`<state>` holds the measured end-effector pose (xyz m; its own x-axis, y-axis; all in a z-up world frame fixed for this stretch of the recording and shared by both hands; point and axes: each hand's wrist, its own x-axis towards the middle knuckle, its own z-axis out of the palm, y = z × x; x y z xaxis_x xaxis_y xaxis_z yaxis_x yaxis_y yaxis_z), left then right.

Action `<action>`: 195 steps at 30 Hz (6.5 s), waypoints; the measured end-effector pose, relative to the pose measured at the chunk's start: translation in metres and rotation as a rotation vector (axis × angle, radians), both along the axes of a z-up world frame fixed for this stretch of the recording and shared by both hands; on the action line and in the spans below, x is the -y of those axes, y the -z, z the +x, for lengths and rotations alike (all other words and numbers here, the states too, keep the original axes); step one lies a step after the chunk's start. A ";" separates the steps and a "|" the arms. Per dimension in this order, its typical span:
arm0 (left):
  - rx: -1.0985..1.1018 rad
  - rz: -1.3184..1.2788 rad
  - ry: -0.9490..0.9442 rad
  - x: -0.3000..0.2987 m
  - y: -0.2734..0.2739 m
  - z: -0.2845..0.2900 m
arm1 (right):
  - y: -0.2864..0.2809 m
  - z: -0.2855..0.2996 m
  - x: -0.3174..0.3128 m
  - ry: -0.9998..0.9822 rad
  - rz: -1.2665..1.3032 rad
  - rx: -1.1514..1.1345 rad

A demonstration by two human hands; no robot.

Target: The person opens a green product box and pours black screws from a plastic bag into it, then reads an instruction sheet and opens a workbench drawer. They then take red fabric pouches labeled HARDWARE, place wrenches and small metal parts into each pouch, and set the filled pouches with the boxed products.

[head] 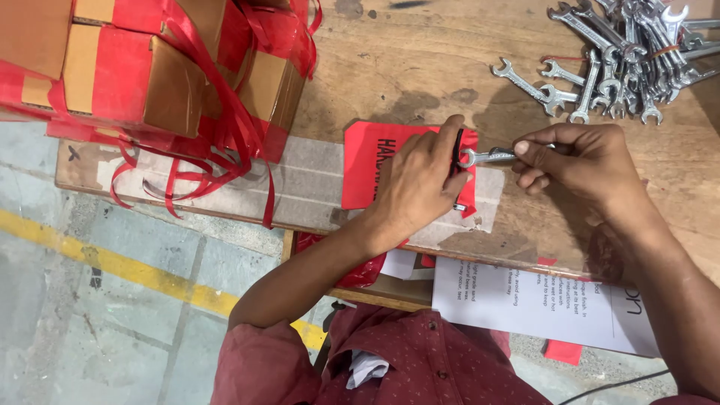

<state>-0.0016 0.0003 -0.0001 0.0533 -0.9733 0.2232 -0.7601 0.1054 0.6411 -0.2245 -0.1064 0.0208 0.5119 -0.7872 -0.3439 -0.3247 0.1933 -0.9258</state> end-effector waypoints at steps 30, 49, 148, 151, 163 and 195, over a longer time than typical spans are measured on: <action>-0.515 0.076 -0.049 -0.003 0.026 0.015 | 0.010 -0.001 -0.005 0.088 0.220 0.229; -0.519 0.095 -0.040 -0.007 0.015 0.014 | -0.017 -0.007 -0.037 -0.113 -0.432 0.401; -0.823 -0.219 -0.102 -0.001 -0.028 -0.015 | -0.090 0.080 -0.005 -0.477 -0.087 -0.551; -1.032 -0.192 -0.096 -0.003 -0.037 -0.007 | -0.140 0.104 -0.013 -0.698 -0.361 -1.112; -0.813 -0.259 -0.032 -0.028 -0.055 0.005 | -0.119 0.058 -0.005 -0.832 -0.738 -0.894; -0.696 -0.481 -0.514 -0.007 0.033 0.114 | -0.093 0.051 -0.007 -0.274 -0.823 -0.107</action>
